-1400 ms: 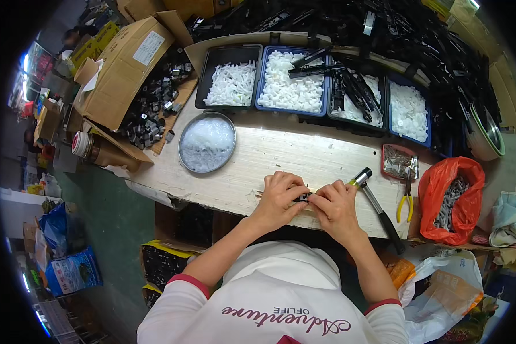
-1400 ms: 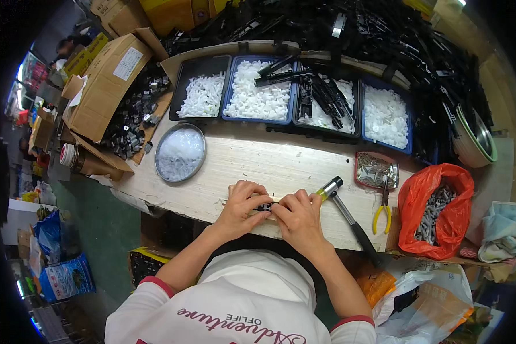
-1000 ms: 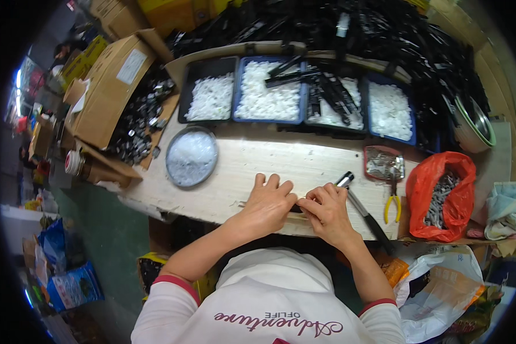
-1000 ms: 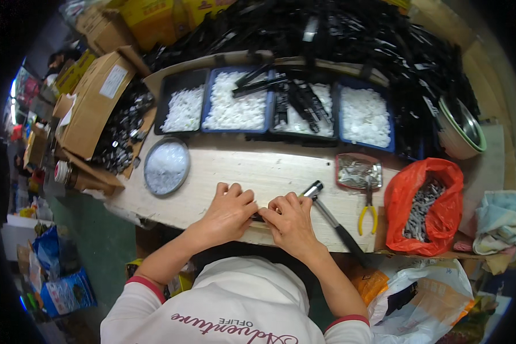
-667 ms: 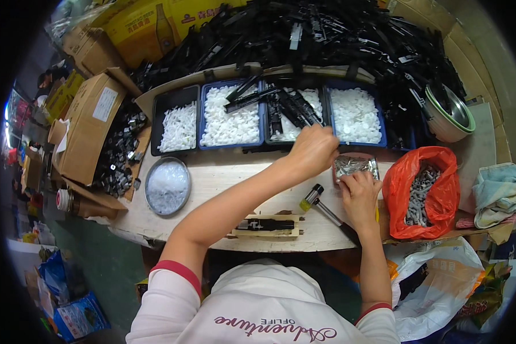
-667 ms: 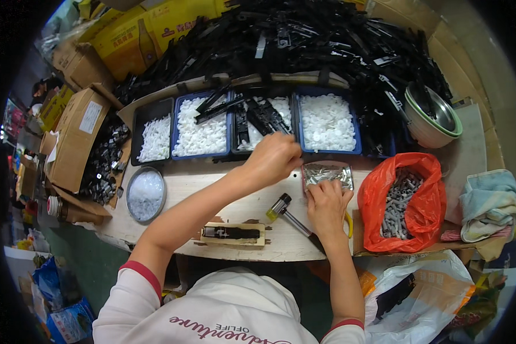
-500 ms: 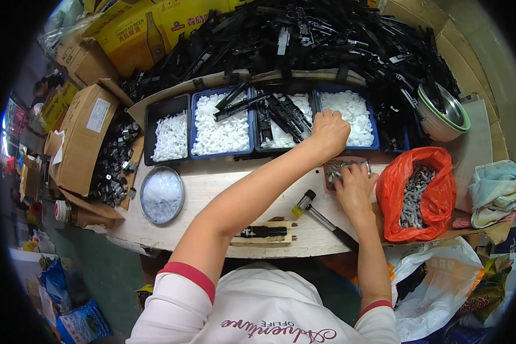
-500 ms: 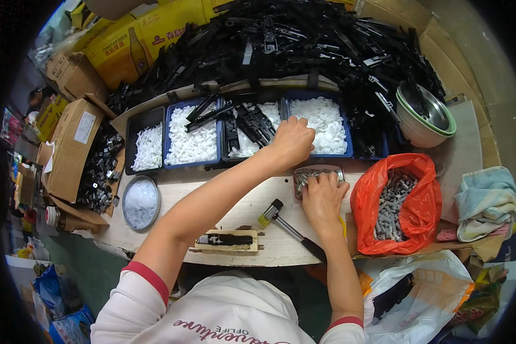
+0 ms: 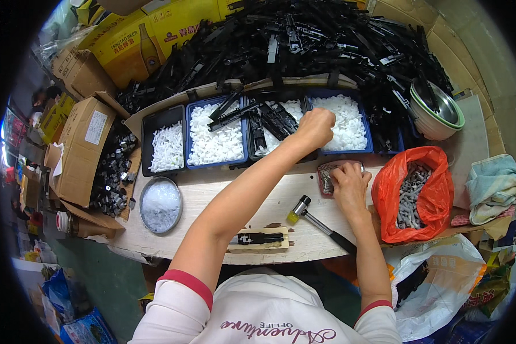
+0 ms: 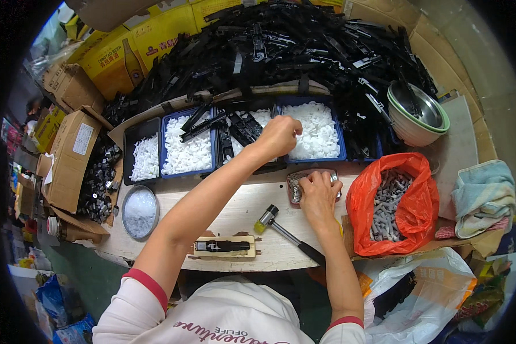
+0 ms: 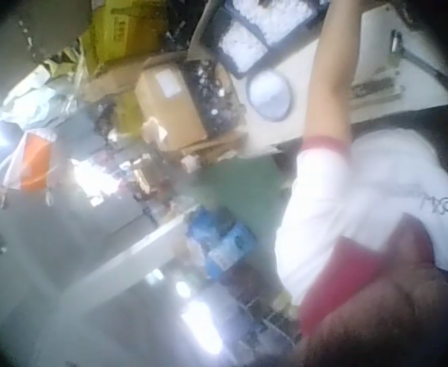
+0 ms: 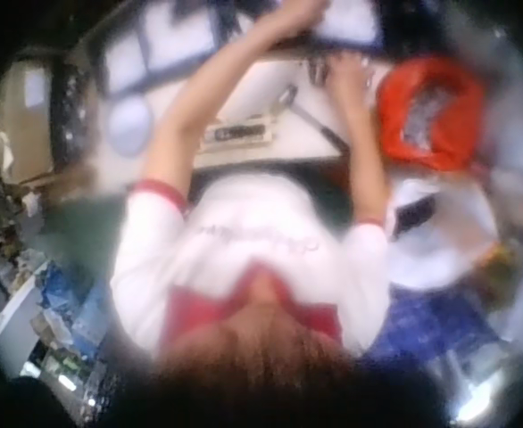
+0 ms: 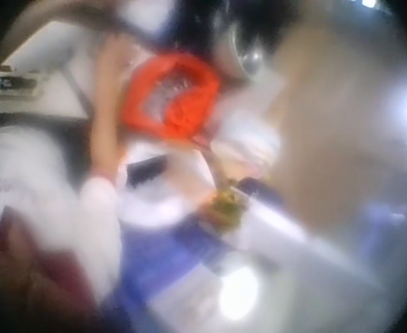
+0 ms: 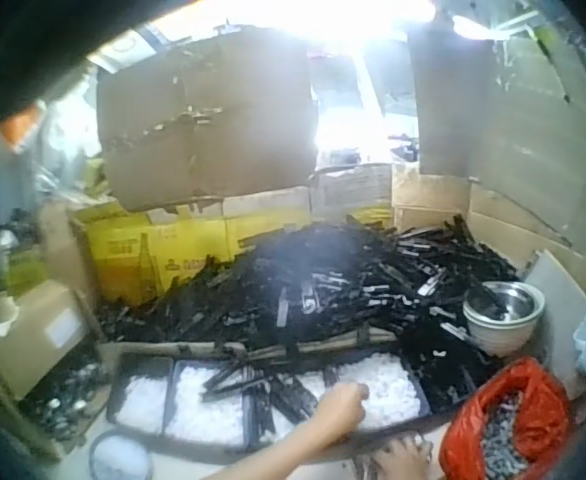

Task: The person assembles small metal lock components at a cluttered workbench. They place a metal pin into a lock body held in a wooden jig, then use a hammer to tap the pin into place. The person repeats this process for multiple lock units, retrieving parts from trays and a red bag.

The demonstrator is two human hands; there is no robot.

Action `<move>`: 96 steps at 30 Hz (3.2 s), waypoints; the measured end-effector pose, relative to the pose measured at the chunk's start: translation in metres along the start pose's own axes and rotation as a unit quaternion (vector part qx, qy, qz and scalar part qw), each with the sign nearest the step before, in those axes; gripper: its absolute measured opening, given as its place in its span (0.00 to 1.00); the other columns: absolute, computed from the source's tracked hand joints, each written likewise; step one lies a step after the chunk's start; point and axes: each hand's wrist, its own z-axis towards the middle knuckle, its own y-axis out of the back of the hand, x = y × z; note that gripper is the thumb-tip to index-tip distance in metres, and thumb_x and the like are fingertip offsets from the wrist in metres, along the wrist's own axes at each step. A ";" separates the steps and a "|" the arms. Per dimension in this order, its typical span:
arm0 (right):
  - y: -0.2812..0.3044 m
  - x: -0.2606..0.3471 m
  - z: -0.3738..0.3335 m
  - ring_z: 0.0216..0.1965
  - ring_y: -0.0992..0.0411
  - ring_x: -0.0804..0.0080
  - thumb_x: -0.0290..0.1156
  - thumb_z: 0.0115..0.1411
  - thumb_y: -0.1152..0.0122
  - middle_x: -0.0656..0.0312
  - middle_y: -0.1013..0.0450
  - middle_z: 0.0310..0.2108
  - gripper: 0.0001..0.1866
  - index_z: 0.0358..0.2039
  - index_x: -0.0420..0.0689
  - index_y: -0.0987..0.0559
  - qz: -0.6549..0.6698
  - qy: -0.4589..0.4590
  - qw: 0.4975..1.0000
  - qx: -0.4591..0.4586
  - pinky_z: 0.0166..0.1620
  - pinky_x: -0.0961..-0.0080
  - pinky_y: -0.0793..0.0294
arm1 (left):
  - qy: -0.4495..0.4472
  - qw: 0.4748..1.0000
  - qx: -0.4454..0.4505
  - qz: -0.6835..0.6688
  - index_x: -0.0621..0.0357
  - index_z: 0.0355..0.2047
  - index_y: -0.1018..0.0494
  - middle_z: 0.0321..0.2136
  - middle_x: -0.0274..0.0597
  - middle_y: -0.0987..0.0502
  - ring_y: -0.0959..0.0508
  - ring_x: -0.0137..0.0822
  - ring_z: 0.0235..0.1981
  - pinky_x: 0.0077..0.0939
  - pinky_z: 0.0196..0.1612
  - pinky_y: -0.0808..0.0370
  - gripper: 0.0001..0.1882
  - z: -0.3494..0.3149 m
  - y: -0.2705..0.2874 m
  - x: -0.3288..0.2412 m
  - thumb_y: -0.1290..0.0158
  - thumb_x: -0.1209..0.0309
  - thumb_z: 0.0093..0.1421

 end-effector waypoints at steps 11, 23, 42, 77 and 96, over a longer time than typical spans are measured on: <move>0.045 0.042 -0.008 0.33 0.34 0.68 0.25 0.49 0.42 0.65 0.34 0.25 0.03 0.26 0.45 0.25 0.225 0.040 0.974 0.007 0.37 0.70 0.45 | 0.269 0.636 0.064 -0.720 0.67 0.33 0.28 0.27 0.44 0.26 0.23 0.34 0.28 0.28 0.33 0.24 0.10 -0.129 0.058 -0.011 0.46 0.84 0.48; 0.056 0.111 -0.013 0.32 0.37 0.66 0.16 0.43 0.43 0.63 0.35 0.27 0.12 0.30 0.45 0.25 0.266 0.214 0.937 0.071 0.36 0.71 0.43 | 0.282 0.632 0.050 -0.720 0.66 0.38 0.27 0.25 0.40 0.25 0.24 0.28 0.23 0.21 0.27 0.24 0.11 -0.242 0.078 -0.017 0.45 0.78 0.53; 0.066 0.138 -0.002 0.34 0.38 0.66 0.27 0.45 0.46 0.61 0.37 0.27 0.08 0.28 0.42 0.28 0.118 0.383 0.906 0.132 0.38 0.70 0.40 | 0.283 0.652 0.045 -0.702 0.67 0.37 0.27 0.23 0.40 0.26 0.25 0.26 0.19 0.18 0.20 0.26 0.09 -0.266 0.079 -0.018 0.49 0.75 0.57; 0.016 0.134 -0.054 0.27 0.35 0.71 0.25 0.43 0.38 0.67 0.32 0.23 0.06 0.24 0.46 0.26 0.212 0.243 0.945 0.065 0.36 0.70 0.45 | 0.196 0.909 -0.226 -0.291 0.61 0.32 0.24 0.25 0.37 0.26 0.31 0.29 0.26 0.21 0.28 0.34 0.07 -0.303 0.070 -0.027 0.44 0.79 0.50; 0.015 0.165 -0.003 0.29 0.31 0.66 0.30 0.42 0.39 0.62 0.29 0.19 0.04 0.16 0.44 0.23 0.065 0.325 0.868 0.370 0.39 0.66 0.43 | 0.126 0.977 -0.147 -0.086 0.54 0.23 0.25 0.31 0.31 0.28 0.34 0.34 0.37 0.32 0.41 0.46 0.09 -0.306 0.051 -0.017 0.41 0.76 0.39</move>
